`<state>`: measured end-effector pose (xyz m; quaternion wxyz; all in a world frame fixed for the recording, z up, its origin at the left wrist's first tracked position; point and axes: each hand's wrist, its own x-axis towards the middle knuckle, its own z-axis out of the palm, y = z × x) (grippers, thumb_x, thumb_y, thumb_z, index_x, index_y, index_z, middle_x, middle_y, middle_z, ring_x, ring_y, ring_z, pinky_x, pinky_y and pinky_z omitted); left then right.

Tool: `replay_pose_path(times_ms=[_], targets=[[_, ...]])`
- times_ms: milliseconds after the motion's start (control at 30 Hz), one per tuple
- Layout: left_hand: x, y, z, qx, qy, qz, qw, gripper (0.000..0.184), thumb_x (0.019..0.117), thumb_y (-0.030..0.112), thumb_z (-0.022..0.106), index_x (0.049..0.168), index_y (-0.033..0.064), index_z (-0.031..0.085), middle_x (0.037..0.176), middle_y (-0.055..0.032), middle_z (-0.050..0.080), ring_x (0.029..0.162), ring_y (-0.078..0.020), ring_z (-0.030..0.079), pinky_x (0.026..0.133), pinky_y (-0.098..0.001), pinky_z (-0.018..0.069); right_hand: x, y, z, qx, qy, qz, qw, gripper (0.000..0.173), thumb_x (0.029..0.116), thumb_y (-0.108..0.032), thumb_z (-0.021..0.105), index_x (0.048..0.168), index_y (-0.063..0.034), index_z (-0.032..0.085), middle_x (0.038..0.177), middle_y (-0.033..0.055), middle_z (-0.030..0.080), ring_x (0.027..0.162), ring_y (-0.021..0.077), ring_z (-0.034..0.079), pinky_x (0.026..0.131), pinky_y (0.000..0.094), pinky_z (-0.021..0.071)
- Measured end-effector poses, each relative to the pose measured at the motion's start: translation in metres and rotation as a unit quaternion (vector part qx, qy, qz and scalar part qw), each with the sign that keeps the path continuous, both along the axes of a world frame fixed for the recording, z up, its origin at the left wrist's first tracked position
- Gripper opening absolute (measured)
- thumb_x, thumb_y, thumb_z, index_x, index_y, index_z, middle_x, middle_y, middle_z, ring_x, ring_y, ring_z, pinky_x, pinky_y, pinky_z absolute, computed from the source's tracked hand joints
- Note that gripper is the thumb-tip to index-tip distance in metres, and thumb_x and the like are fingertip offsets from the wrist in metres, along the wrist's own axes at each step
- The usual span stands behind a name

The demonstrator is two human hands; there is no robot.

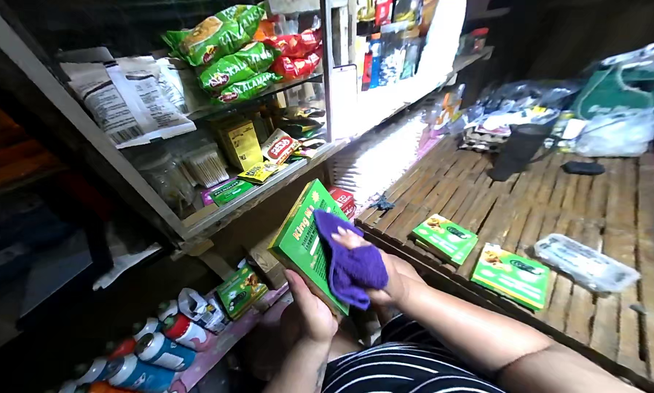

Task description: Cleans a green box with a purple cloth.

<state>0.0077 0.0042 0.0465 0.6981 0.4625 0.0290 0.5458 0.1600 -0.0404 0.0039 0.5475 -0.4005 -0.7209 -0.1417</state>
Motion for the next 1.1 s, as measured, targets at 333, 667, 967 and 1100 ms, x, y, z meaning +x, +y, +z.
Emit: replay_pose_path(times_ms=[333, 667, 967, 1100], targets=[[-0.008, 0.011, -0.018, 0.069, 0.021, -0.021, 0.997, 0.072, 0.0946, 0.073, 0.041, 0.137, 0.0155, 0.049, 0.123, 0.0025, 0.067, 0.119, -0.0089, 0.062, 0.100, -0.0329, 0.0531, -0.013, 0.000, 0.000, -0.033, 0.116, -0.039, 0.992, 0.057, 0.1038, -0.043, 0.049, 0.136, 0.0036, 0.056, 0.143, 0.0209, 0.058, 0.140, 0.0226, 0.050, 0.120, 0.0411, 0.0374], [-0.024, -0.006, -0.003, 0.002, 0.173, -0.019, 0.985, 0.074, 0.0928, 0.078, 0.033, 0.118, 0.0148, 0.062, 0.102, 0.0092, 0.070, 0.101, 0.0038, 0.064, 0.089, -0.0212, 0.0545, -0.046, -0.014, 0.010, -0.036, 0.061, 0.006, 0.997, 0.060, 0.0992, -0.049, 0.054, 0.139, -0.0045, 0.057, 0.155, 0.0258, 0.043, 0.151, 0.0426, 0.029, 0.125, 0.0599, 0.0182], [-0.027, -0.007, -0.043, 0.131, 0.306, -0.020, 0.943, 0.036, 0.0966, 0.001, 0.051, 0.126, -0.0189, 0.048, 0.112, -0.0133, 0.061, 0.105, 0.0034, 0.056, 0.095, -0.0125, 0.0444, -0.035, -0.024, 0.019, -0.008, 0.043, -0.025, 0.999, 0.052, 0.1018, -0.045, 0.053, 0.135, -0.0049, 0.058, 0.158, 0.0229, 0.040, 0.154, 0.0362, 0.026, 0.127, 0.0543, 0.0203], [-0.015, -0.016, -0.041, 0.191, 0.257, 0.000, 0.947, 0.033, 0.0961, 0.009, 0.056, 0.115, -0.0184, 0.055, 0.103, -0.0055, 0.067, 0.099, 0.0101, 0.058, 0.091, -0.0102, 0.0464, -0.029, -0.031, 0.033, 0.009, 0.060, -0.062, 0.996, 0.059, 0.1025, -0.048, 0.051, 0.137, -0.0005, 0.055, 0.159, 0.0206, 0.039, 0.155, 0.0321, 0.025, 0.127, 0.0496, 0.0212]])
